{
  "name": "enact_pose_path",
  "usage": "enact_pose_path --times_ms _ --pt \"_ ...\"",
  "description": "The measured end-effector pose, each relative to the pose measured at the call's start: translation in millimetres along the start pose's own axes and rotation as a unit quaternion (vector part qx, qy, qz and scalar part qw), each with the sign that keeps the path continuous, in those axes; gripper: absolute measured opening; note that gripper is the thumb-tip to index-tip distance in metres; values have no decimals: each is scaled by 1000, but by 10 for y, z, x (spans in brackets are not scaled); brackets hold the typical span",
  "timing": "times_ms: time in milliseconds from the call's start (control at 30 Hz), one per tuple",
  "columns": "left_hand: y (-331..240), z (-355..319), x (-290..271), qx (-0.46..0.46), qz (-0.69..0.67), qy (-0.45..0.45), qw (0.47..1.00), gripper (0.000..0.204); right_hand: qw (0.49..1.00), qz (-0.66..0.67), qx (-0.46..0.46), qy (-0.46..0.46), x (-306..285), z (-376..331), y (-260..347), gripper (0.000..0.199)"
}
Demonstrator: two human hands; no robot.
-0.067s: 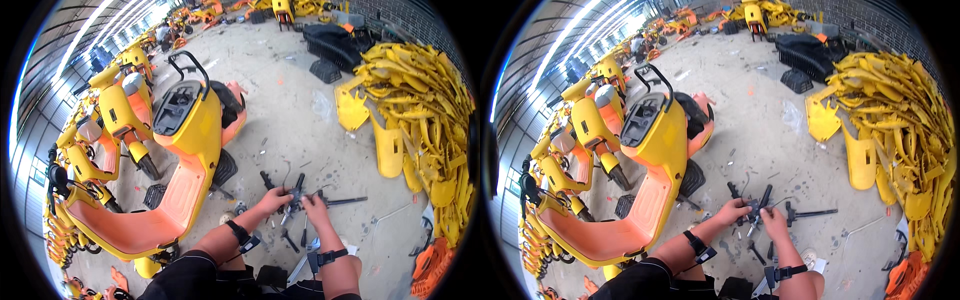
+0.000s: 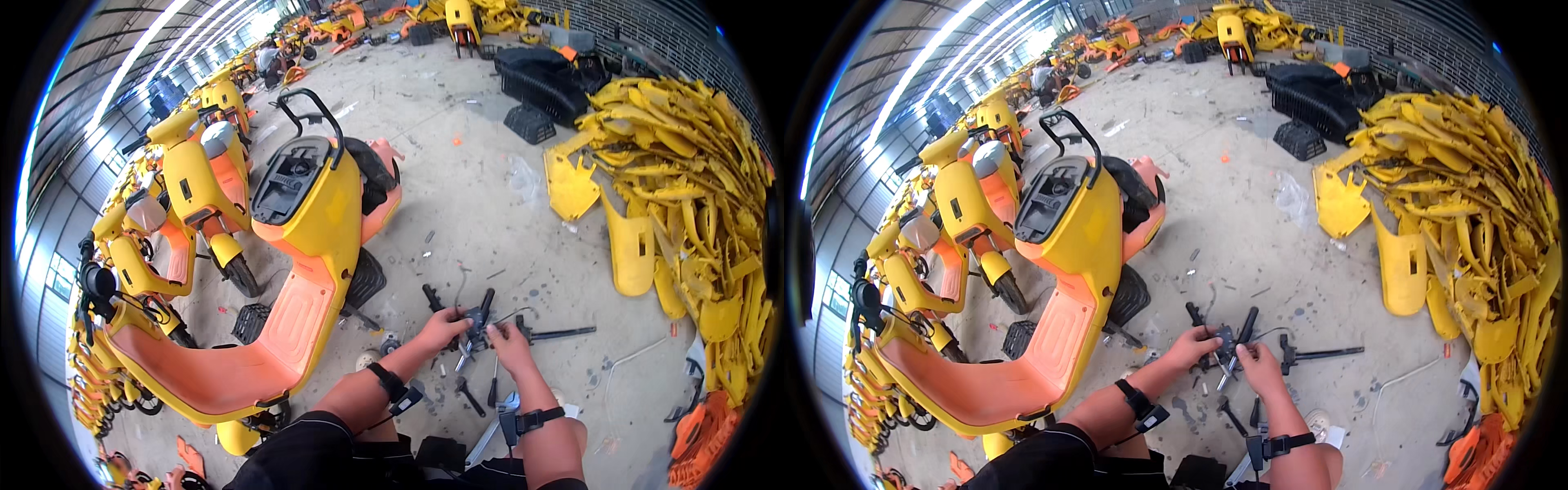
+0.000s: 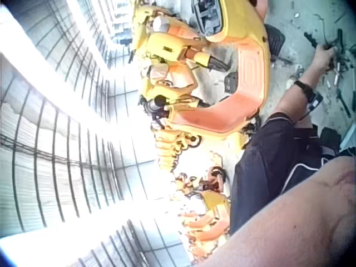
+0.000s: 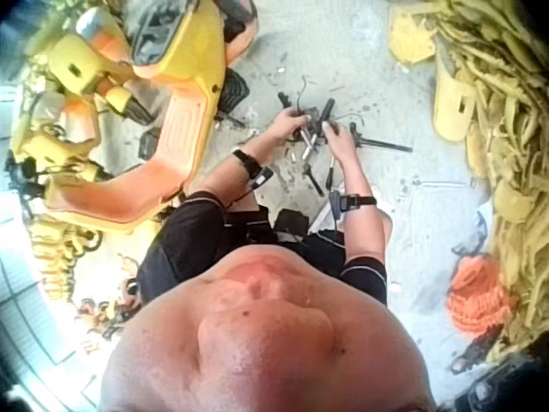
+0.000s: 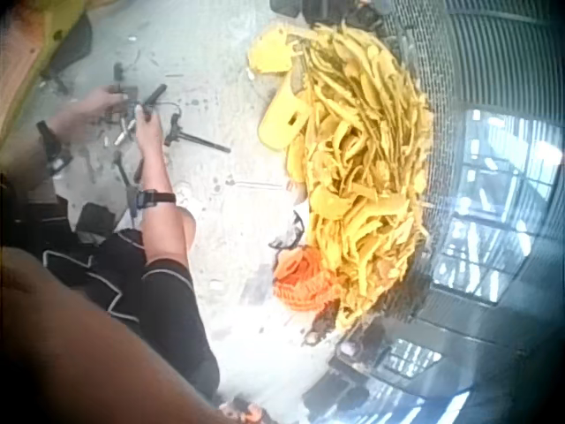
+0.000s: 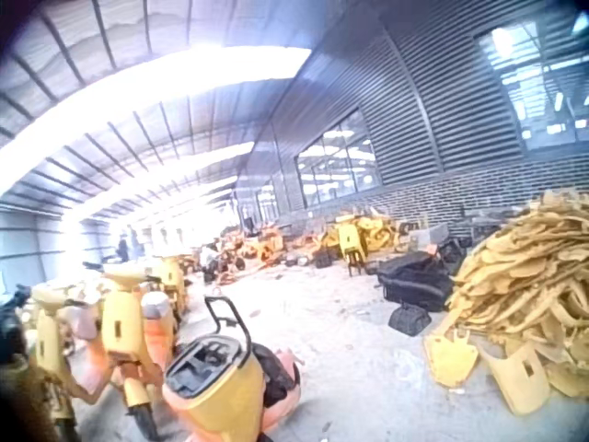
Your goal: The person sits on the floor assembling scooter handlebar components. They use a screwdriver to tighten screws on a black plastic part, then attach a cable and insert a bolt, working with various small parts and tools scattered on the floor.
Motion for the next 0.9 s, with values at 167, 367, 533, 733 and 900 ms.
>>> enact_pose_path --times_ms 167,367,533,733,900 --pt "-62 -324 -160 51 -49 -116 991 35 990 -139 15 3 -238 101 -394 44" --pt "-589 -1239 -248 67 -39 -175 982 33 987 -40 -146 -57 -658 -579 549 31" --pt "-741 -2188 -584 82 -184 -216 955 20 916 -47 -399 -15 -1124 -1975 3049 45" --pt "-702 -2937 -493 75 -269 -208 937 8 669 -119 -732 -50 -1173 -4396 5085 61" --pt "-669 -3104 -689 122 -232 -231 937 15 591 -197 -782 -40 -957 -5030 5230 62"
Point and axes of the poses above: each hand's wrist, its own z-axis towards the middle knuckle, its own x-axis out of the palm, y = z × x, the point moved 9 cm from there along z, towards the middle knuckle, and after that the axes turned 3 degrees about y, right-handed, at the moved point
